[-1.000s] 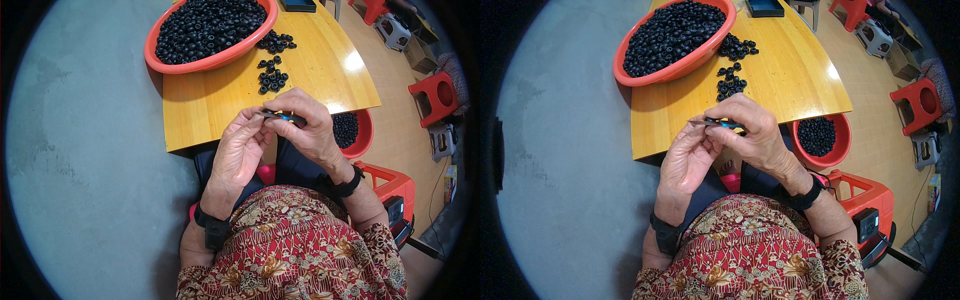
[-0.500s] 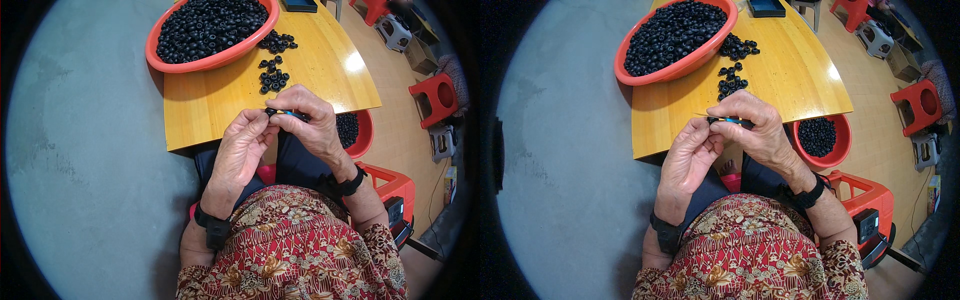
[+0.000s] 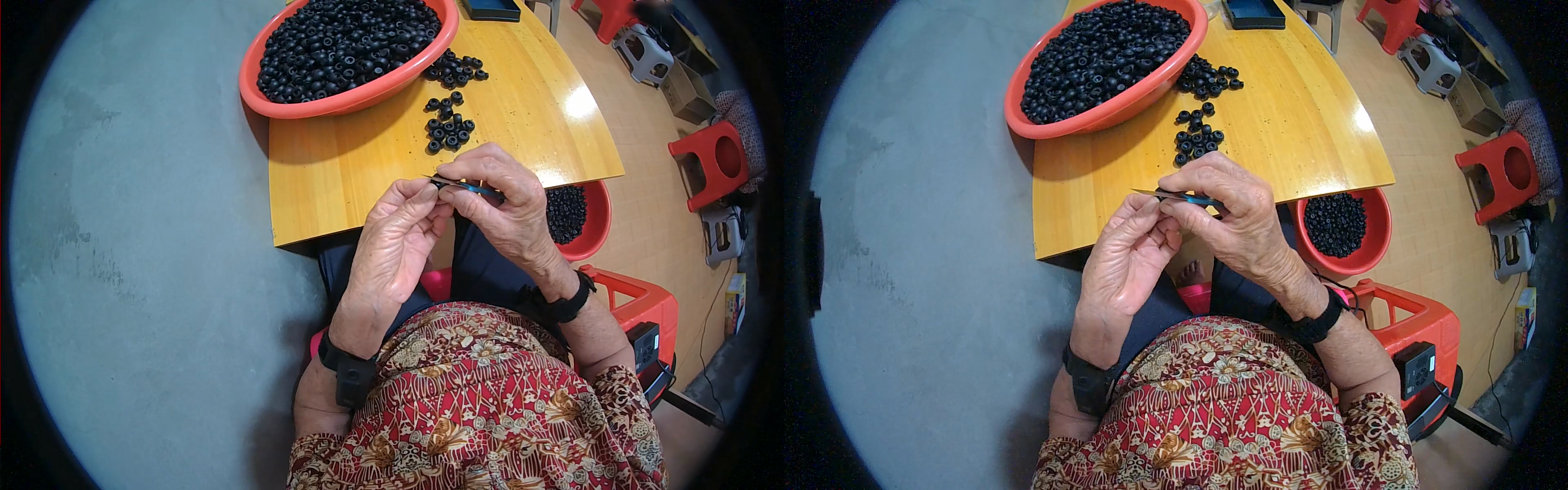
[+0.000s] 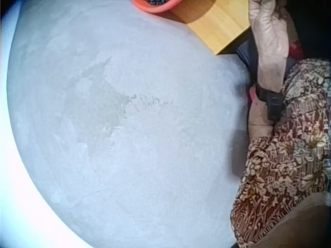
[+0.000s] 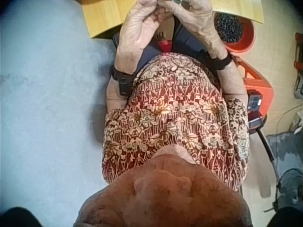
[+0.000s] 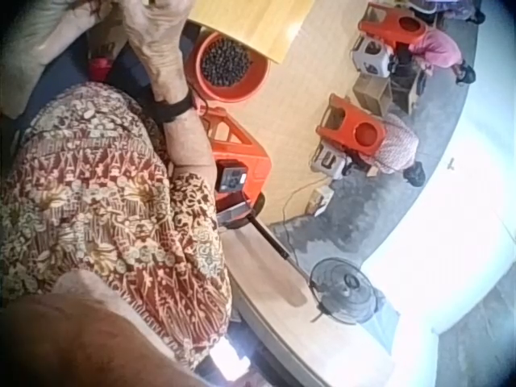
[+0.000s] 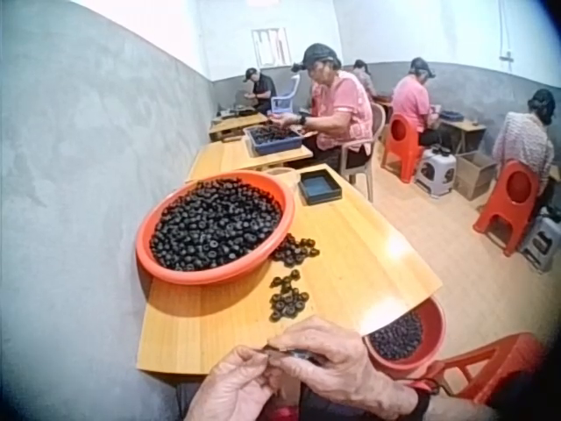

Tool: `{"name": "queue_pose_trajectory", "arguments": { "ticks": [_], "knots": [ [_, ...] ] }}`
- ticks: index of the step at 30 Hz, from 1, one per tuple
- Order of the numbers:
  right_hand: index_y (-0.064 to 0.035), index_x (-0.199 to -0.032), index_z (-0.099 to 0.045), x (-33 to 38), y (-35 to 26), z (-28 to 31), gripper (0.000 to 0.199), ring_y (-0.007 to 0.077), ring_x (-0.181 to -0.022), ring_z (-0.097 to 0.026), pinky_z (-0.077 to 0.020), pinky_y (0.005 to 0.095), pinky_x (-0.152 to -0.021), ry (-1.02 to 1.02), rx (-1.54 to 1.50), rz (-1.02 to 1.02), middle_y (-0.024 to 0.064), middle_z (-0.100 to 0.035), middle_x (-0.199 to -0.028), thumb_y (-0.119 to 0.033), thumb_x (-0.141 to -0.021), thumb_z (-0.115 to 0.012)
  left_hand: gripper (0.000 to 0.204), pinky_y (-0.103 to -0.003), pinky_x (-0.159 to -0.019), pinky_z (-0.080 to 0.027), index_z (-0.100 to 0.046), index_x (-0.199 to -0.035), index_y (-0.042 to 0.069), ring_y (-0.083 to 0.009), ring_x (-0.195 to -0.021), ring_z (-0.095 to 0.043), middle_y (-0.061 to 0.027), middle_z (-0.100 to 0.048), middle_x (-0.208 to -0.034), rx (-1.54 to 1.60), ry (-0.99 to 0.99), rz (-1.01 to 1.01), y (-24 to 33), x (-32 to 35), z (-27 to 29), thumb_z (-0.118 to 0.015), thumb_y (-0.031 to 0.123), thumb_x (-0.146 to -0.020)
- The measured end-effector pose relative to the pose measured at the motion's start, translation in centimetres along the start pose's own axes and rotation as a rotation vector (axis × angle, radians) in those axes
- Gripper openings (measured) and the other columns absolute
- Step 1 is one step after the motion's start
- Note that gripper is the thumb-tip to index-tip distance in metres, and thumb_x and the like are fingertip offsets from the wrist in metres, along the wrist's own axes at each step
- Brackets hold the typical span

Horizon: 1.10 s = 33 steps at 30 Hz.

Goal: Trimming excess material from small black circular rubber or plastic parts using a small handheld blade.

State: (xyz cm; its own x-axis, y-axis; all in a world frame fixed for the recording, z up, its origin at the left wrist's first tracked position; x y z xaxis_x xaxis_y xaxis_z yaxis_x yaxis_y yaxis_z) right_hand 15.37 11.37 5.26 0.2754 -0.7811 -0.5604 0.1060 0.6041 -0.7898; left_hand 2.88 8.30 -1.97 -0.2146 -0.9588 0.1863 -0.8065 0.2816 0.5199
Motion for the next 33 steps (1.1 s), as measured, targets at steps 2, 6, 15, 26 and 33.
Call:
{"name": "queue_pose_trajectory", "arguments": {
  "ticks": [2, 6, 15, 26, 33],
  "knots": [
    [-0.0010, -0.095, -0.068, 0.1, 0.3, -0.1, 0.019, 0.0208, -0.082, -0.064, -0.0519, 0.0301, -0.071, -0.005, -0.008, -0.021, 0.0101, -0.065, -0.088, -0.003, -0.077, -0.073, 0.012, -0.026, -0.088, -0.047, -0.059, -0.104, 0.006, -0.0129, -0.094, -0.061, -0.0054, -0.065, -0.100, 0.011, 0.017, 0.006, -0.1, 0.0, -0.2, -0.063, 0.008, -0.093],
    [-0.0011, -0.094, -0.068, 0.1, 0.2, 0.0, 0.019, 0.0207, -0.080, -0.064, -0.0515, 0.0300, -0.069, 0.005, -0.013, 0.003, 0.0096, -0.065, -0.087, -0.003, -0.076, -0.074, 0.017, -0.026, -0.088, -0.046, -0.058, -0.109, 0.005, -0.0123, -0.094, -0.060, -0.0046, -0.064, -0.101, 0.039, 0.028, 0.021, -0.4, 0.0, 0.1, -0.063, 0.008, -0.093],
    [-0.0024, -0.090, -0.067, 0.0, -0.7, 0.1, 0.018, 0.0228, -0.077, -0.064, -0.0507, 0.0313, -0.067, -0.003, 0.064, 0.076, 0.0091, -0.064, -0.084, -0.003, -0.075, -0.074, 0.015, -0.026, -0.086, -0.046, -0.060, -0.109, 0.006, -0.0120, -0.094, -0.060, -0.0042, -0.065, -0.102, 0.012, 0.034, 0.005, -0.1, 0.0, 0.2, -0.060, 0.007, -0.094],
    [-0.0023, -0.098, -0.068, 0.1, -1.0, 0.2, 0.023, 0.0273, -0.084, -0.064, -0.0520, 0.0350, -0.073, -0.013, 0.099, 0.099, 0.0118, -0.066, -0.089, -0.002, -0.076, -0.072, 0.028, -0.029, -0.091, -0.047, -0.054, -0.119, 0.004, -0.0139, -0.102, -0.057, -0.0049, -0.060, -0.112, 0.037, -0.011, 0.020, -0.4, -0.2, -0.4, -0.060, 0.004, -0.092],
    [-0.0027, -0.090, -0.065, 0.0, -1.3, -0.5, 0.018, 0.0285, -0.079, -0.062, -0.0509, 0.0360, -0.068, 0.017, 0.068, 0.171, 0.0105, -0.064, -0.084, 0.000, -0.074, -0.071, 0.027, -0.030, -0.092, -0.048, -0.057, -0.117, 0.003, -0.0141, -0.102, -0.059, -0.0063, -0.061, -0.112, -0.016, 0.040, -0.002, 0.5, 0.4, 0.7, -0.061, 0.003, -0.090]
  ]
}}
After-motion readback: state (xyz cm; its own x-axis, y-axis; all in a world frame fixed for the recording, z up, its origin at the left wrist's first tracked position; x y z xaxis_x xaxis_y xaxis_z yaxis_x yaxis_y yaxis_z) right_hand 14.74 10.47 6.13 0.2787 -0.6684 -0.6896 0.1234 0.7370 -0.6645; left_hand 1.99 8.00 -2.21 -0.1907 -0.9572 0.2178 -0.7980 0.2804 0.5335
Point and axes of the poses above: each hand's wrist, its own x-axis away from the middle knuckle, its own z-axis out of the back of the hand, y = z × x, the point moved 8 cm from there along -x, towards the middle knuckle
